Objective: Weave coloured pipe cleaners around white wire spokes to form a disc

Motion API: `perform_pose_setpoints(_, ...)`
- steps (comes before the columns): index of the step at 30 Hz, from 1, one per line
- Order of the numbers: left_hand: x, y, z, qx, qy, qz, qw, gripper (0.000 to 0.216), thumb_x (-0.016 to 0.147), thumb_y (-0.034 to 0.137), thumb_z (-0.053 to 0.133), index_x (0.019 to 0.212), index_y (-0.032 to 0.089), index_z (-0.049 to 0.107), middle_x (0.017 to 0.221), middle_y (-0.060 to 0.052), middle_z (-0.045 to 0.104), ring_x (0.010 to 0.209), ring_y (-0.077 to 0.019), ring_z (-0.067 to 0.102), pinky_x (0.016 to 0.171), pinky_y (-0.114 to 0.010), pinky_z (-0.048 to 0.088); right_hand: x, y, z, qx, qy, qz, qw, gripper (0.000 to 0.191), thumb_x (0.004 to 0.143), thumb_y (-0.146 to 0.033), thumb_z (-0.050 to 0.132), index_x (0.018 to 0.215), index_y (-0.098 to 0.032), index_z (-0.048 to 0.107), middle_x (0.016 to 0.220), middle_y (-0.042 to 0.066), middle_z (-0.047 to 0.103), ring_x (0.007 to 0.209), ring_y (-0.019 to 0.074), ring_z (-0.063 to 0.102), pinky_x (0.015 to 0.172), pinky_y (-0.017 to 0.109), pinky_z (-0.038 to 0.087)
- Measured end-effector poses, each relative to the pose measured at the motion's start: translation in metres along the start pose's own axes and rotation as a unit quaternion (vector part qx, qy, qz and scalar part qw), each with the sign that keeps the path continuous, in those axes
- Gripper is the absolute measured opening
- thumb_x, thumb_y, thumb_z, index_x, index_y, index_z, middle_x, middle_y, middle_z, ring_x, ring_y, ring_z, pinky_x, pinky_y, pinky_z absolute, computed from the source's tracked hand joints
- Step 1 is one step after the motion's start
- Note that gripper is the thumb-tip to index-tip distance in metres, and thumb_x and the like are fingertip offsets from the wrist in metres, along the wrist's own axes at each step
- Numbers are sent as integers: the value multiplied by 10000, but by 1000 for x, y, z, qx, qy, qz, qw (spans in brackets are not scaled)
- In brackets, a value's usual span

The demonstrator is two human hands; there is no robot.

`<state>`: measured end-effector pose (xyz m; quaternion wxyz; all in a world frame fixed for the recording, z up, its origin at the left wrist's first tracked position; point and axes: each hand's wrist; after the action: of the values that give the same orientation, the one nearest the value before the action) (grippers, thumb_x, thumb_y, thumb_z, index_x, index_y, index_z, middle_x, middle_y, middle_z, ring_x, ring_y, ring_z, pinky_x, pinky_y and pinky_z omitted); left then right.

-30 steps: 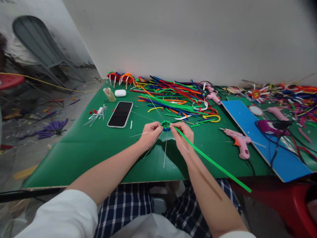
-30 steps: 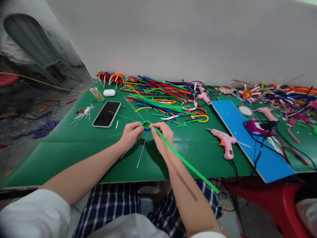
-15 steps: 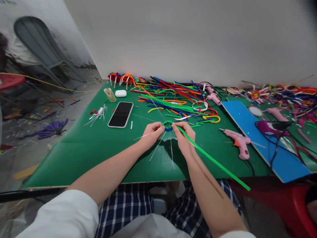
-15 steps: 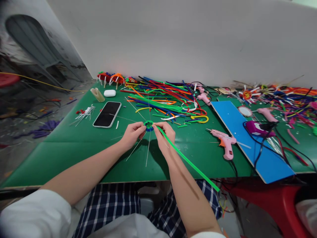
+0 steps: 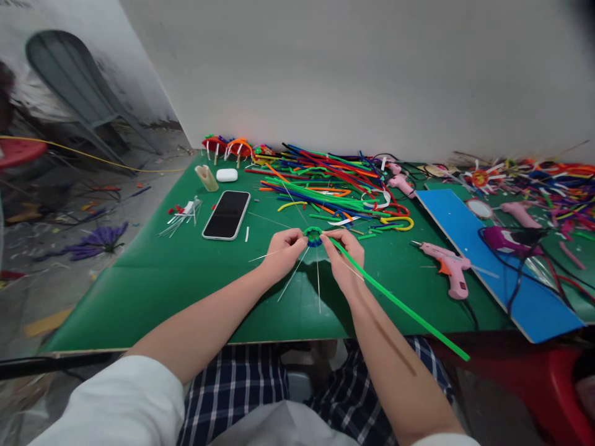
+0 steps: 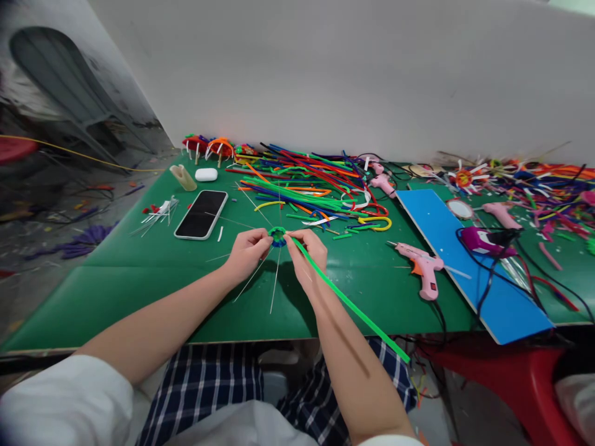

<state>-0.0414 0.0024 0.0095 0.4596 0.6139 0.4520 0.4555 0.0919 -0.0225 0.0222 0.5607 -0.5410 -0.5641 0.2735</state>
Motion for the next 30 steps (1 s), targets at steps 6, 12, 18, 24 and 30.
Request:
perform_pose_setpoints(6,-1,-3,4,1,-15,29,999,245,748,299,479,577,167,362,468,69,342,433,-55,334,455,-203,268,0,4,-2,4,15,28,999,211,704,-371,540,775,-184,604,759,18,625,680,146,565,600,270,440)
perform_pose_setpoints(12,0,-2,4,34,-25,36,998,278,761,323,466,559,165,359,478,60,346,449,-58,338,466,-206,273,-1,6,-2,-2,11,29,1000,231,705,-381,533,800,-183,604,724,19,610,687,152,559,607,277,442)
perform_pose_setpoints(18,-1,-2,2,16,-31,23,999,294,776,342,447,555,167,363,450,60,351,431,-62,337,460,-208,265,-2,4,-1,-2,7,28,1000,225,709,-383,530,790,-187,603,758,26,613,688,149,556,603,273,442)
perform_pose_setpoints(24,-3,1,2,24,-18,22,999,312,779,321,445,527,164,350,434,59,345,430,-62,337,463,-208,271,-3,1,0,-1,11,34,999,224,708,-389,530,760,-182,599,765,28,609,674,142,548,589,263,440)
perform_pose_setpoints(30,-1,3,0,-23,-78,5,997,239,748,329,490,600,161,407,489,61,384,435,-51,376,446,-191,314,3,1,-5,25,27,69,997,234,678,-398,562,765,-185,603,685,3,579,567,108,507,506,231,418)
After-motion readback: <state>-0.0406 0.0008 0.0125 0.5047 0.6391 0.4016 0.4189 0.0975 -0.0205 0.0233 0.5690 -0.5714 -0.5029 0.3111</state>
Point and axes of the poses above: each hand's wrist, its own x-axis towards the middle knuckle, its own z-axis out of the palm, y = z × x
